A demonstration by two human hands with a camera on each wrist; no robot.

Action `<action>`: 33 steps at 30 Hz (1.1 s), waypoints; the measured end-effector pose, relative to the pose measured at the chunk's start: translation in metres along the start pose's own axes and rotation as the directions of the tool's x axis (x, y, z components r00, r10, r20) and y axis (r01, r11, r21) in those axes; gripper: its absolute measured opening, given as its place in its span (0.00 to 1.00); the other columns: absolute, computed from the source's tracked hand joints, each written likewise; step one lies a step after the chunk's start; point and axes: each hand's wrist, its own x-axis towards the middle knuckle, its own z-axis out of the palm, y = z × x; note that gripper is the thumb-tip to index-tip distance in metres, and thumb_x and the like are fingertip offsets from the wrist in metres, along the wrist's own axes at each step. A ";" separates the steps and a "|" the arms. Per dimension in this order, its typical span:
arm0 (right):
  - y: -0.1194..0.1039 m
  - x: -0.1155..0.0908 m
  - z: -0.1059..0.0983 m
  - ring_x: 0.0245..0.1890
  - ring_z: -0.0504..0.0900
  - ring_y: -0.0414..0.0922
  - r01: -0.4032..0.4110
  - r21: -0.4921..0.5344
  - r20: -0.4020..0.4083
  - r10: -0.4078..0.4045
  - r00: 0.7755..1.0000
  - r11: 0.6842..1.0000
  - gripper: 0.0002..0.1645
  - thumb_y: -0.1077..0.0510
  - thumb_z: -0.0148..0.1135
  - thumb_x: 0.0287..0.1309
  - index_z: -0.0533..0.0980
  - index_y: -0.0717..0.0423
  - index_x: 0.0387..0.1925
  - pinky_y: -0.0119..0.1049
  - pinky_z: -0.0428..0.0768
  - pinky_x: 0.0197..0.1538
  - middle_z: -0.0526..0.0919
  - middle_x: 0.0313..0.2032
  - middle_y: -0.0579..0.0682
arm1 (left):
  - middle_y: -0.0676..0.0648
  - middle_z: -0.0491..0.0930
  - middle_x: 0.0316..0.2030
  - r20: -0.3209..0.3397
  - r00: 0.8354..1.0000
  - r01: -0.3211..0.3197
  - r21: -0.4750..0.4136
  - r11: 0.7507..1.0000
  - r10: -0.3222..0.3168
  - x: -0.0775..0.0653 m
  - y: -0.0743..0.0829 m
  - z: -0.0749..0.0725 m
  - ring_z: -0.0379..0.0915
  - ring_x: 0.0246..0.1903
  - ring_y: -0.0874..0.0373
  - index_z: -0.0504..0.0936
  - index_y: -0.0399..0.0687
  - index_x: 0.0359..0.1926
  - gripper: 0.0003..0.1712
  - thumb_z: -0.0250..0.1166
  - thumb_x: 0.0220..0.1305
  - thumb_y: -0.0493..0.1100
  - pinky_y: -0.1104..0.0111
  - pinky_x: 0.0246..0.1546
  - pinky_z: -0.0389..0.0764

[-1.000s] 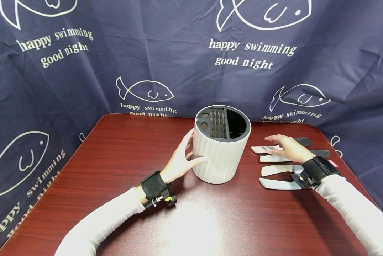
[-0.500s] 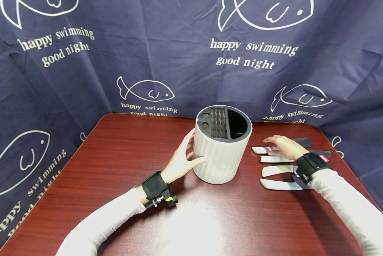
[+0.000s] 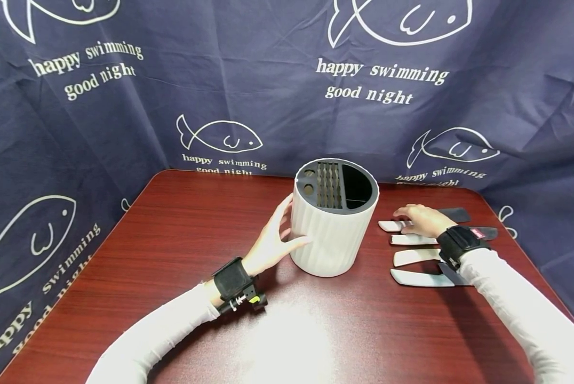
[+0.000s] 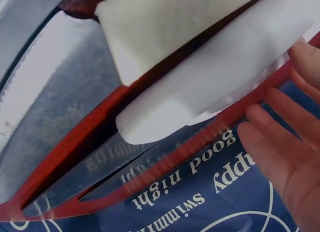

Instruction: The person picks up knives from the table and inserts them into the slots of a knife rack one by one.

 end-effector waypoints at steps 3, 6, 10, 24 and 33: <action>0.001 0.002 0.001 0.37 0.80 0.54 -0.004 -0.008 0.010 0.004 1.000 1.000 0.23 0.67 0.75 0.41 0.79 0.68 0.43 0.50 0.79 0.42 0.82 0.36 0.57 | 0.43 0.57 0.70 0.003 1.000 0.006 -0.005 1.000 -0.006 0.000 0.000 0.000 0.55 0.69 0.49 0.48 0.56 0.76 0.56 0.73 0.54 0.34 0.49 0.65 0.66; 0.001 0.003 0.001 0.38 0.81 0.55 -0.006 -0.010 0.022 0.007 1.000 1.000 0.23 0.68 0.75 0.40 0.80 0.68 0.43 0.51 0.79 0.42 0.82 0.36 0.57 | 0.43 0.57 0.70 0.003 1.000 0.008 -0.003 1.000 -0.008 0.000 -0.001 0.000 0.55 0.69 0.50 0.48 0.56 0.76 0.57 0.73 0.54 0.34 0.50 0.65 0.67; 0.002 0.004 0.002 0.40 0.81 0.57 -0.010 -0.007 0.038 0.011 0.999 1.000 0.23 0.68 0.74 0.40 0.80 0.67 0.43 0.52 0.79 0.44 0.83 0.37 0.57 | 0.43 0.57 0.70 0.002 1.000 0.011 0.006 1.000 -0.011 0.000 -0.001 0.000 0.55 0.69 0.50 0.48 0.56 0.76 0.57 0.73 0.54 0.34 0.50 0.65 0.67; 0.007 0.004 0.008 0.41 0.82 0.58 0.022 -0.020 0.019 -0.021 1.000 1.000 0.18 0.71 0.71 0.42 0.81 0.66 0.39 0.53 0.80 0.44 0.84 0.38 0.59 | 0.43 0.57 0.70 -0.005 1.000 0.011 0.009 1.000 -0.011 -0.001 0.000 0.000 0.55 0.69 0.49 0.49 0.54 0.76 0.56 0.73 0.53 0.33 0.50 0.65 0.66; 0.004 0.004 0.008 0.38 0.82 0.56 0.027 -0.031 0.019 -0.026 0.999 0.999 0.15 0.71 0.71 0.42 0.82 0.65 0.37 0.51 0.81 0.41 0.84 0.35 0.57 | 0.43 0.57 0.71 -0.005 1.000 0.015 0.007 1.000 -0.015 -0.001 -0.001 0.000 0.55 0.69 0.49 0.49 0.55 0.76 0.56 0.73 0.53 0.33 0.50 0.65 0.66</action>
